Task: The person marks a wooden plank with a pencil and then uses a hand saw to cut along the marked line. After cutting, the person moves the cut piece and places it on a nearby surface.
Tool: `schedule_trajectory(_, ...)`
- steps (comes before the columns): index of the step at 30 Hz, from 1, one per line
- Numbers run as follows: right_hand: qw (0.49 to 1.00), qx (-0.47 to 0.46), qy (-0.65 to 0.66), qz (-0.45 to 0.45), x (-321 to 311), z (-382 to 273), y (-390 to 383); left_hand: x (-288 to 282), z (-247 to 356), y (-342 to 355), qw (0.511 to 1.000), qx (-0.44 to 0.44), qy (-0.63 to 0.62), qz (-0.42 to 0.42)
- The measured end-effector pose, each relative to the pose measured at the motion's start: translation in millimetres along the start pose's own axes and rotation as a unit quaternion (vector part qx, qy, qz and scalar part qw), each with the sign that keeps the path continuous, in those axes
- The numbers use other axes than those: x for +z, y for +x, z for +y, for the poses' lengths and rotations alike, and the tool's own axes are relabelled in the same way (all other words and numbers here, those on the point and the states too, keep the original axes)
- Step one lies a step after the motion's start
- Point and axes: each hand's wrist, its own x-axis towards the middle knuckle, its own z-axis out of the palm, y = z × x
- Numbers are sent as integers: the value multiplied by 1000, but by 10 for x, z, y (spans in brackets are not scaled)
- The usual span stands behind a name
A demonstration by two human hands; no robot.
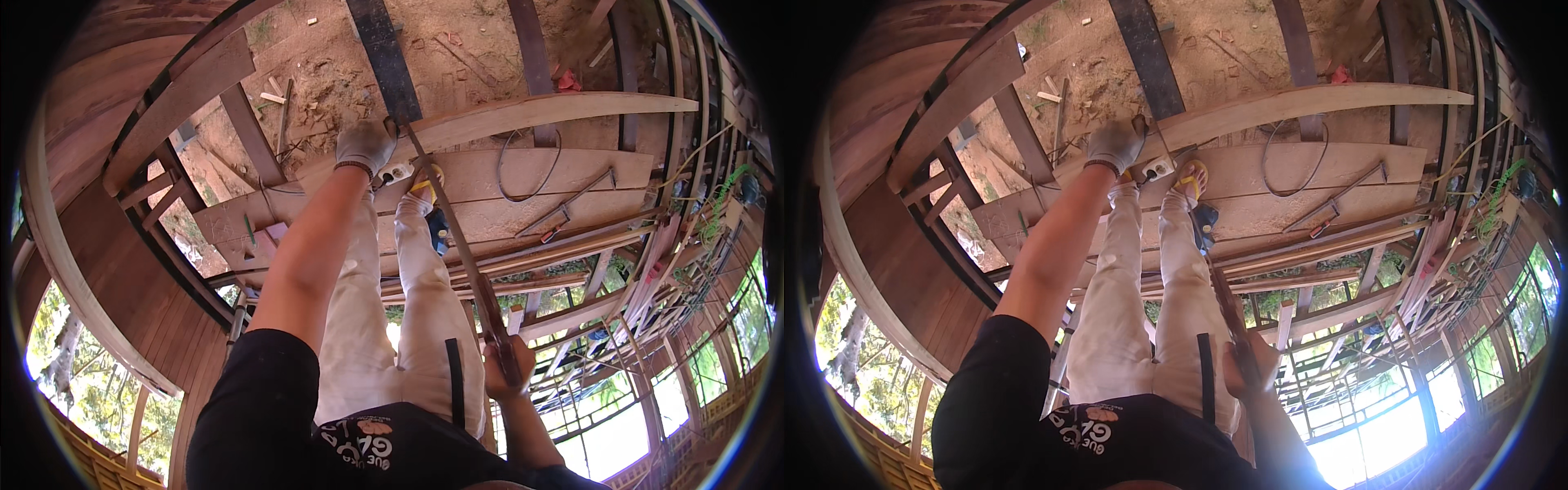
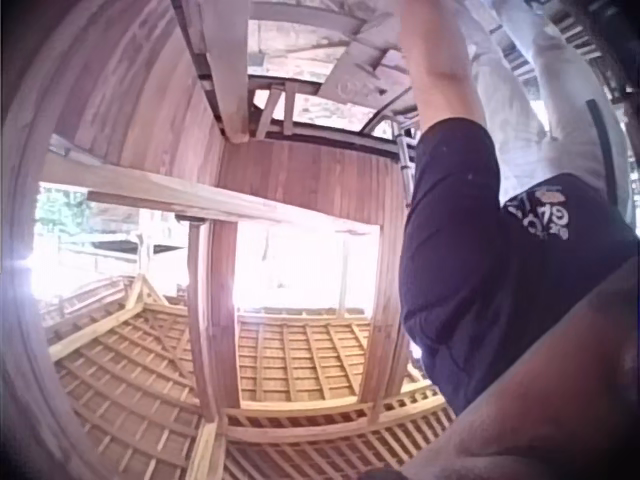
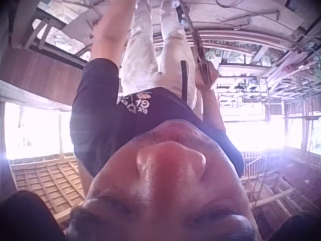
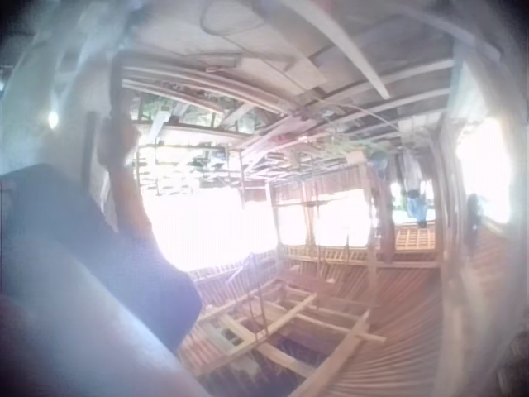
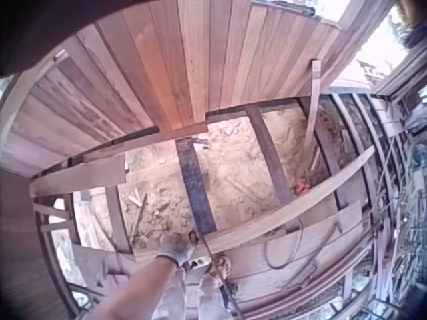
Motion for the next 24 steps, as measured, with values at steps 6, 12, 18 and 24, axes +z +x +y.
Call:
schedule_trajectory(6,967,-40,243,67,968,-50,1802,95,52,100,999,37,-7,15)
schedule_trajectory(12,997,-13,50,53,125,109,204,57,-64,97,999,18,-20,22)
schedule_trajectory(18,967,-51,239,73,894,73,1614,162,-33,111,998,39,-46,34)
schedule_trajectory(24,984,-129,111,43,437,211,785,-8,-114,-5,998,13,-58,13)
